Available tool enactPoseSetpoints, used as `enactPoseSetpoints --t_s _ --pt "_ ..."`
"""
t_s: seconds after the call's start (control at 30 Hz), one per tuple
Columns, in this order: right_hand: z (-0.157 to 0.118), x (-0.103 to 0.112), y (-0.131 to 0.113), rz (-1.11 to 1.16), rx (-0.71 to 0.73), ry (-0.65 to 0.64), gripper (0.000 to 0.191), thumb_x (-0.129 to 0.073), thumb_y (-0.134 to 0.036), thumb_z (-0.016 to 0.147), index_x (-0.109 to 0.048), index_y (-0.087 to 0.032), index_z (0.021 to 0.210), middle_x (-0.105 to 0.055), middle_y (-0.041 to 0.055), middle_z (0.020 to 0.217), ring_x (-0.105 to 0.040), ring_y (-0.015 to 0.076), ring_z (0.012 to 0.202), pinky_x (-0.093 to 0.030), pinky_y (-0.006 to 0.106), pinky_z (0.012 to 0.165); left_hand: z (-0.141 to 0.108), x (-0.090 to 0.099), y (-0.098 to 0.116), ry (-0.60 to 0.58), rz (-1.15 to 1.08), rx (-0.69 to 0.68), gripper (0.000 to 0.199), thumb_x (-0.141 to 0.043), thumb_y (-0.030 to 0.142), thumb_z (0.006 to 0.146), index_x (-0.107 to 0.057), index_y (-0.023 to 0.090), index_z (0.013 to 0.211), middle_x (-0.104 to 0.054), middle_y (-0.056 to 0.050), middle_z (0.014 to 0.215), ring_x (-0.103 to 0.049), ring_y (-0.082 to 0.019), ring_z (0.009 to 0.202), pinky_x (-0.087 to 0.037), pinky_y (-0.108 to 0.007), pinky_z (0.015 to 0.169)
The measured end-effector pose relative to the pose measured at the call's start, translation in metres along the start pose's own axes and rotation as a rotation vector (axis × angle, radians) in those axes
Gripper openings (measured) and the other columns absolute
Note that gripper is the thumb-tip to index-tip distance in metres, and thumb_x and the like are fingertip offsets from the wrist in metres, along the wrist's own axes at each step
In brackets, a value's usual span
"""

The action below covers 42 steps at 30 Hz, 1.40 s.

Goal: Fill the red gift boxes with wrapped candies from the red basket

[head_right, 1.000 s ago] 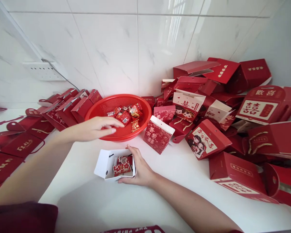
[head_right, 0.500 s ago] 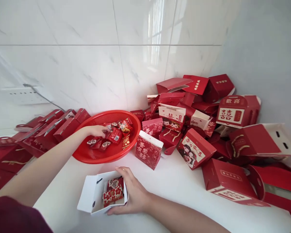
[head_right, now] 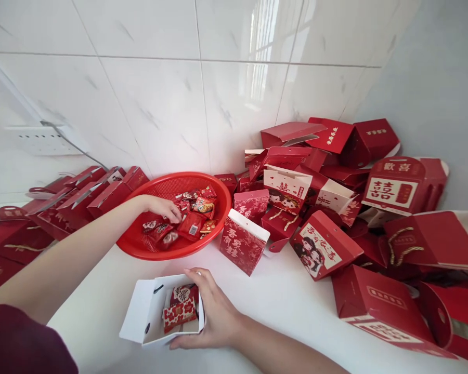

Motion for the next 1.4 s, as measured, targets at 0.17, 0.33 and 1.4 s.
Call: enactPoseSetpoints --t_s 0.17,0.33,1.4 --pt "-0.001 0.0 0.002 0.002 -0.02 -0.009 0.122 -0.089 -0.054 0.056 -0.02 -0.023 0.151 -0.033 0.0179 0.143 -0.035 0.0329 0.14 -0.034 0.048 0.115 0.0 0.018 0.0 0.187 0.044 0.051 0.029 -0.054 0.035 0.095 -0.067 0.019 0.114 -0.071 -0.006 0.114 -0.066 -0.019 0.104 -0.05 -0.033 0.095" --pt "0.0 -0.001 0.003 0.003 -0.017 -0.015 0.121 -0.088 -0.056 0.055 -0.021 -0.023 0.151 -0.034 0.0182 0.142 -0.035 0.0337 0.14 -0.034 0.049 0.114 0.003 0.026 -0.007 0.329 0.182 0.144 0.04 -0.059 0.034 0.095 -0.054 0.016 0.13 -0.055 -0.012 0.133 -0.058 -0.027 0.115 -0.051 -0.049 0.095" --pt "0.002 -0.001 0.004 0.056 0.019 -0.003 0.125 -0.091 -0.054 0.047 -0.024 -0.025 0.149 -0.037 0.0169 0.141 -0.037 0.0351 0.138 -0.035 0.049 0.113 0.0 0.051 0.017 -0.056 -0.017 0.088 0.03 -0.067 0.041 0.076 -0.077 0.02 0.096 -0.077 -0.005 0.095 -0.069 -0.021 0.093 -0.053 -0.026 0.082"
Point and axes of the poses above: each hand's wrist, its own z-axis towards the middle knuckle, its own x-axis out of the back of the hand, y = z × x, the point moved 10 cm from there along z, towards the middle knuckle
